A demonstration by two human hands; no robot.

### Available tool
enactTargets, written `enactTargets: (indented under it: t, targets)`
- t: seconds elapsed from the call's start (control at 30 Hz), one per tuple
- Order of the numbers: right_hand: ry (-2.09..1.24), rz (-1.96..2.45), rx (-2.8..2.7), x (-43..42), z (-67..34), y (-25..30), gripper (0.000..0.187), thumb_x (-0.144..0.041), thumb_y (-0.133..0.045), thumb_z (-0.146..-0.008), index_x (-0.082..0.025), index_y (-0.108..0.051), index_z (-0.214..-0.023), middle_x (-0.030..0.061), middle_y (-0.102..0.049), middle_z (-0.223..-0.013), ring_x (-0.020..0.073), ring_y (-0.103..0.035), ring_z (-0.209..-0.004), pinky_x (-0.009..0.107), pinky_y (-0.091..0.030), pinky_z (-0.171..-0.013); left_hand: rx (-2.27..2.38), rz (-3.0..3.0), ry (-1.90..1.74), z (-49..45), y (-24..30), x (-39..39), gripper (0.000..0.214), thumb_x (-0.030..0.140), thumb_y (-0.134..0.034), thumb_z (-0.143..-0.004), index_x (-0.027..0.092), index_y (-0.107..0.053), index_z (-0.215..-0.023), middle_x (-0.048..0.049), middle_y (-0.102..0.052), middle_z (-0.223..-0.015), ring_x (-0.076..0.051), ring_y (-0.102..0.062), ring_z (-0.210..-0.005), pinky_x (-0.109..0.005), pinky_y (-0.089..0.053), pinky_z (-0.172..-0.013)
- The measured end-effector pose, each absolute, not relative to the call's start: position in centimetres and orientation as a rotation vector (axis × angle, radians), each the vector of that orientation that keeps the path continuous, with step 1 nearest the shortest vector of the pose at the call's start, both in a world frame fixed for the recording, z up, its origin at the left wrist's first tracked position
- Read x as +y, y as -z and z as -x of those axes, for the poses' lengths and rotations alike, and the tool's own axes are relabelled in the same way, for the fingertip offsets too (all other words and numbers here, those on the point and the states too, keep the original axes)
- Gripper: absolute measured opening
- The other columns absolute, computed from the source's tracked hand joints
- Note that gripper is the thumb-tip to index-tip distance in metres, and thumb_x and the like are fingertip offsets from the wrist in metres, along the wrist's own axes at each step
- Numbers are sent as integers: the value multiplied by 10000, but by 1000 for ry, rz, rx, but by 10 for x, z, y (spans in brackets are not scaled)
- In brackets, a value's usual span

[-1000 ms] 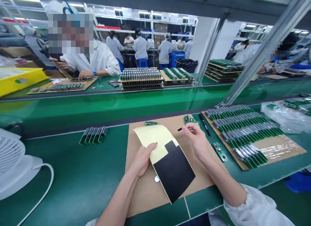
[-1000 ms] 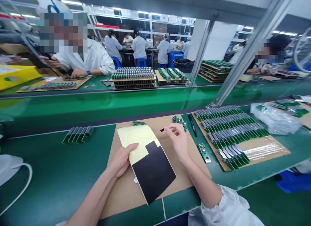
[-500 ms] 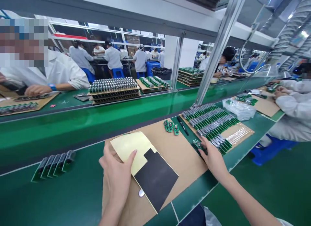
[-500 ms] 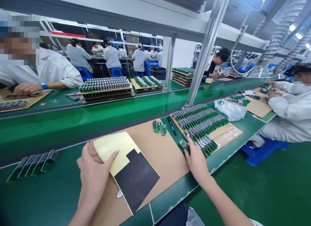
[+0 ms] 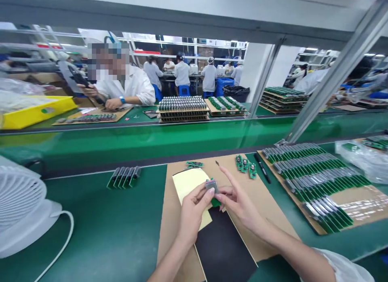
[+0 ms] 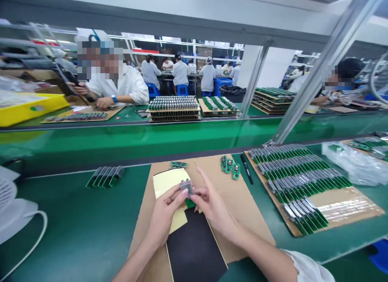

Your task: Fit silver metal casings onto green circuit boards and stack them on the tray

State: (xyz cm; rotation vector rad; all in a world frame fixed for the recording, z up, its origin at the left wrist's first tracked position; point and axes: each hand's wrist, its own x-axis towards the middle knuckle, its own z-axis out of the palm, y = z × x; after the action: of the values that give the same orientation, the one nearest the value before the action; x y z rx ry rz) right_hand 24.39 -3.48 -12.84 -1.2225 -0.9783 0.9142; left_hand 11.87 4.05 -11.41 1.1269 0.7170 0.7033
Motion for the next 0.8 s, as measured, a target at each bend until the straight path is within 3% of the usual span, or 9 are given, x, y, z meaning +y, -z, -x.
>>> enactTargets:
  t: [0.07,0.13,0.23,0.37,0.57,0.8]
  targets:
    - [-727,1347,-940,-31,-248,132,485,-347,-650,-854,-284,-516,-1316,28,-705,-919,194,-654,-802,339,-527,-711,744,-1044,-734,-117,112,44,406,347,-722,-797,141,-676,-1144,-118,-743,-1090,-270,-670,-1051,-368,-510,-929]
    - [-518,1460,-842,-32,-254,130,266,-379,-693,-810,-238,-653,-1032,37,-660,-891,197,-617,-797,329,-500,-704,737,-964,-722,-115,110,46,559,343,-687,-834,157,-525,-1336,-119,-753,-1047,-258,-712,-945,-390,-538,-880]
    - [-488,1499,-744,-34,-260,124,204,-413,-718,-773,-221,-650,-753,12,-585,-792,176,-545,-726,307,-452,-663,697,-904,-660,-114,109,47,702,287,-698,-833,206,-361,-1444,-103,-748,-1060,-244,-726,-905,-381,-564,-829]
    - [-736,1381,-687,-35,-256,125,207,-411,-718,-784,-232,-654,-701,-1,-595,-772,181,-566,-770,315,-454,-738,706,-887,-573,-116,109,45,721,186,-791,-725,200,-452,-1362,-112,-707,-1162,-257,-716,-951,-356,-584,-798]
    - [-834,1289,-604,-35,-247,133,184,-405,-733,-787,-242,-701,-706,13,-675,-766,226,-631,-858,374,-467,-839,652,-879,-565,-119,111,43,721,149,-807,-689,193,-459,-1318,-98,-708,-1100,-242,-709,-946,-359,-568,-831]
    - [-819,1356,-547,-37,-243,134,227,-455,-756,-742,-228,-749,-760,46,-690,-827,247,-616,-876,416,-462,-861,701,-906,-696,-119,114,42,760,158,-828,-660,240,-449,-1314,-12,-653,-985,-177,-660,-939,-349,-499,-930]
